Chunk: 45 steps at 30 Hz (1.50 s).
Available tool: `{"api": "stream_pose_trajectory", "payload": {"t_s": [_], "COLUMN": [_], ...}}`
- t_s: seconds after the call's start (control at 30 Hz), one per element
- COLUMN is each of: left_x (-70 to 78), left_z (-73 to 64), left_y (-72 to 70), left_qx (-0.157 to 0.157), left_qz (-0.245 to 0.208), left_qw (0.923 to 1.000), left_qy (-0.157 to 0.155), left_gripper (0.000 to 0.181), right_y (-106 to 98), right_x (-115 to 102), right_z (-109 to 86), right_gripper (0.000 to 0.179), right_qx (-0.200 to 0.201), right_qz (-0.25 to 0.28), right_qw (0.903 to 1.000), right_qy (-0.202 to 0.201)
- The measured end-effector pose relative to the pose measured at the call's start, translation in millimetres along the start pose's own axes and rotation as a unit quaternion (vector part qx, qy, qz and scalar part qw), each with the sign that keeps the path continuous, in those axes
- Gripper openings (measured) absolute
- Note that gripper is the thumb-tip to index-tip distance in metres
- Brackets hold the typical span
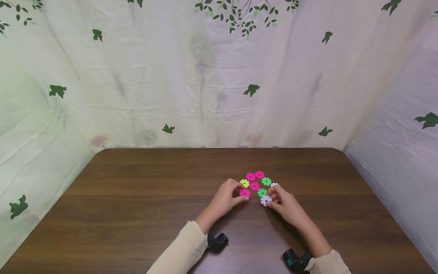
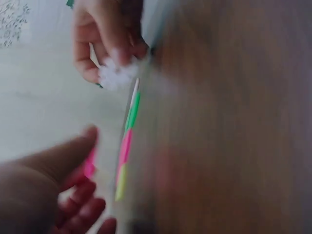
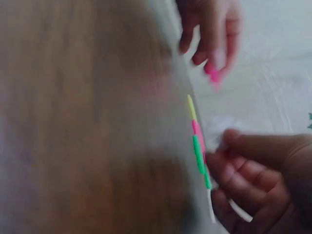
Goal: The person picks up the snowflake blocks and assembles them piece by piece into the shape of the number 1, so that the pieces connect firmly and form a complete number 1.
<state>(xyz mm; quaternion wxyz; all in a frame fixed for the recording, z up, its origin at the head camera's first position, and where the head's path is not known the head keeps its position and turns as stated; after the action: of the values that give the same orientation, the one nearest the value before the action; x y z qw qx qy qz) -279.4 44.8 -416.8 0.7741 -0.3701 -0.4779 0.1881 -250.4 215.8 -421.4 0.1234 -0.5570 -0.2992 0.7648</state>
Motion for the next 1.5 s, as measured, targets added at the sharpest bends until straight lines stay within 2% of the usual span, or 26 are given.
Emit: {"api": "stream_pose_trajectory", "payload": {"t_s": [0.1,0.17,0.4,0.6,0.8,1.0,1.13,1.27,1.4,1.5], "left_x": [4.8,9.6,22.6,23.4,21.5,25.0,26.0,26.5,28.1,29.9], "left_z": [-0.6,-2.3,-18.7,-40.5,-56.7,-60.5,-61.2,-62.5,-64.9,-66.8], "left_y": [-16.8,-30.9,-80.1,-101.2,-102.8,-96.7,-94.6,-93.6,-93.8,-93.5], "left_qx": [0.013,0.029,0.089,0.115,0.114,0.104,0.091,0.075,0.076,0.08], "left_qz": [-0.029,-0.027,0.014,0.03,0.012,-0.009,-0.041,-0.09,-0.13,-0.151], "left_qw": [0.9994,0.9986,0.9902,0.9803,0.9758,0.9717,0.973,0.9729,0.969,0.9648], "left_qy": [0.014,0.034,0.106,0.158,0.186,0.212,0.208,0.199,0.195,0.2], "left_gripper": [0.029,0.029,0.027,0.029,0.031,0.03,0.029,0.028,0.029,0.029], "right_y": [-3.2,-6.5,-8.6,5.7,19.5,25.9,25.8,26.5,27.5,29.7], "right_x": [-10.0,-19.9,-61.3,-84.8,-97.0,-115.9,-130.6,-135.0,-129.7,-123.7], "right_z": [4.6,8.9,25.7,34.6,33.5,28.3,25.7,24.9,24.9,25.2], "right_gripper": [0.017,0.015,0.014,0.016,0.012,0.012,0.012,0.012,0.013,0.015], "right_qx": [-0.004,-0.001,0.005,-0.004,-0.006,-0.033,-0.038,-0.037,-0.031,-0.031], "right_qz": [0.038,0.047,0.056,0.091,0.089,0.132,0.138,0.139,0.141,0.148], "right_qw": [0.9992,0.9989,0.9982,0.9948,0.9934,0.9862,0.9835,0.9819,0.9789,0.9726], "right_qy": [0.004,0.003,-0.022,-0.046,-0.072,-0.093,-0.11,-0.123,-0.145,-0.177]}}
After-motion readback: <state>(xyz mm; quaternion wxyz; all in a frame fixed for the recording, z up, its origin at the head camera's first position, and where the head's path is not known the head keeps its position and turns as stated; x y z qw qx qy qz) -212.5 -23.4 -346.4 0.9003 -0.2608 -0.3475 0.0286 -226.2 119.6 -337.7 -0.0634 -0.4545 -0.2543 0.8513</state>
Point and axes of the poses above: each hand's wrist, its own z-axis towards the middle knuckle, its own y-axis out of the palm, x = y × z, the point moved 7 cm from there along z, towards the middle knuckle
